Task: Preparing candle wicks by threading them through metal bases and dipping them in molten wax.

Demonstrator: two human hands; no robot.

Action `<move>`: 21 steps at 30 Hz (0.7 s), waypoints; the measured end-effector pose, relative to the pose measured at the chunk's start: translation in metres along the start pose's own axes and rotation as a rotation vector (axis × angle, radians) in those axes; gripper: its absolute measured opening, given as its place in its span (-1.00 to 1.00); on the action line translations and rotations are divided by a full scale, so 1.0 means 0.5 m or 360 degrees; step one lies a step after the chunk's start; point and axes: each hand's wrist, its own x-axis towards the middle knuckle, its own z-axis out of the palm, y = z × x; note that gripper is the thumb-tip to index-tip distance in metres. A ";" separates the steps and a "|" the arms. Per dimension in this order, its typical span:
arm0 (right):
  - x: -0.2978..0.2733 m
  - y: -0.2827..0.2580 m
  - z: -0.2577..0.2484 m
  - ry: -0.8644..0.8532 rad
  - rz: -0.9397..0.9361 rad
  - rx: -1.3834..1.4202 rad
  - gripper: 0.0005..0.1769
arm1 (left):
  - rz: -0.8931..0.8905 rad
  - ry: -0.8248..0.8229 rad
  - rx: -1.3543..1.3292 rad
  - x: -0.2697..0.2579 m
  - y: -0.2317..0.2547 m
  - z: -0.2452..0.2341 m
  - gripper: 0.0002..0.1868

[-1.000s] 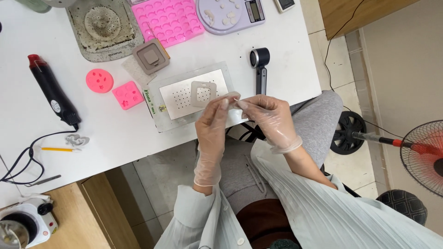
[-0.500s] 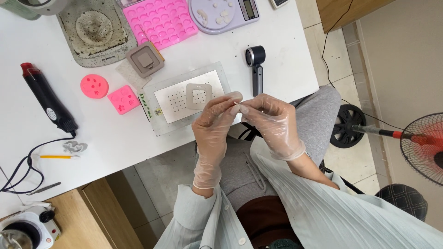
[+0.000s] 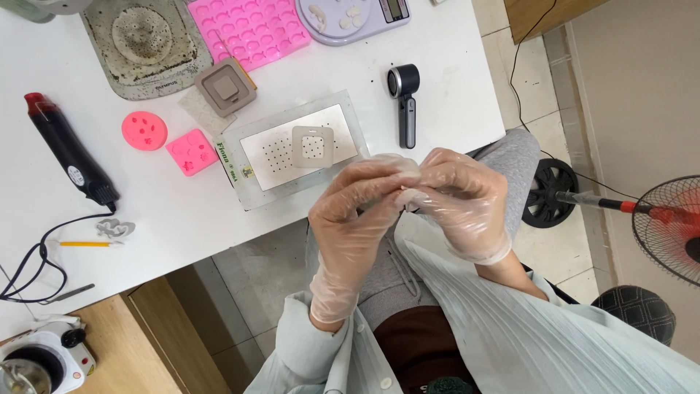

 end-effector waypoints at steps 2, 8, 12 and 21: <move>-0.009 0.000 -0.008 -0.0012 -0.0068 0.0035 -0.83 | 0.0114 -0.0035 0.0086 -0.004 0.027 0.008 -0.76; -0.023 0.002 -0.017 -0.0007 -0.0275 0.0106 -0.81 | 0.0438 -0.0093 0.0466 -0.007 0.069 0.024 -0.69; -0.023 -0.004 -0.016 0.0003 -0.0296 0.0124 -0.82 | 0.0435 -0.0101 0.0452 -0.013 0.071 0.025 -0.71; -0.031 0.001 -0.023 -0.0052 -0.0332 0.0057 -0.80 | 0.0188 -0.0128 0.0213 -0.023 0.073 0.022 -0.83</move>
